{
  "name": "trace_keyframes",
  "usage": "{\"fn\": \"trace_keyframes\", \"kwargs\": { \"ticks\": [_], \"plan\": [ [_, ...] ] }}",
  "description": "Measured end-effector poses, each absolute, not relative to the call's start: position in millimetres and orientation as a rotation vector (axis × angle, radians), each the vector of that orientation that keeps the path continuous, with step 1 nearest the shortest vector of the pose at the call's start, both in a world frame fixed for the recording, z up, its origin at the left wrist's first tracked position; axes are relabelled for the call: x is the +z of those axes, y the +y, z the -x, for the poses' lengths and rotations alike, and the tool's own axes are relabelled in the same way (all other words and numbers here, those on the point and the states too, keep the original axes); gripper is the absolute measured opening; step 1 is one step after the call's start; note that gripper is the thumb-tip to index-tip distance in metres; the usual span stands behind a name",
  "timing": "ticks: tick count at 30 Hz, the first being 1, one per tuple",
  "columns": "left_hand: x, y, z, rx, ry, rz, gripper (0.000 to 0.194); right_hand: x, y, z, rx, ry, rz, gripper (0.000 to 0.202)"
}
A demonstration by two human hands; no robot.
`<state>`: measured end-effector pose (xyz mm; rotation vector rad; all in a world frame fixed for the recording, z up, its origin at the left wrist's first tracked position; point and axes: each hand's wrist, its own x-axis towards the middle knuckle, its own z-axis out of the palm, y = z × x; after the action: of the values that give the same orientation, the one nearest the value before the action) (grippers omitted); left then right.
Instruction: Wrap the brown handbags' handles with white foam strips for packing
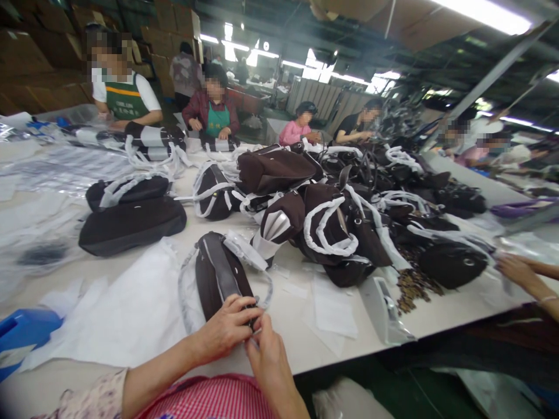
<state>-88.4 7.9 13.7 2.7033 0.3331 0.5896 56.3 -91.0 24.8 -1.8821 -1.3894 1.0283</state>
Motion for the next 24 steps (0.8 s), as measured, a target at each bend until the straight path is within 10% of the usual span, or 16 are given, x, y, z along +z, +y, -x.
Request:
{"fn": "trace_keyframes", "kwargs": {
  "ticks": [19,24],
  "plan": [
    [0,-84,67,0.466,0.76,-0.143,0.024,15,-61,-49,1.211,-1.388,1.887,0.06],
    [9,-102,53,0.728,0.932,0.031,0.022,25,-55,-77,1.444,-1.851,1.712,0.034]
  ]
}}
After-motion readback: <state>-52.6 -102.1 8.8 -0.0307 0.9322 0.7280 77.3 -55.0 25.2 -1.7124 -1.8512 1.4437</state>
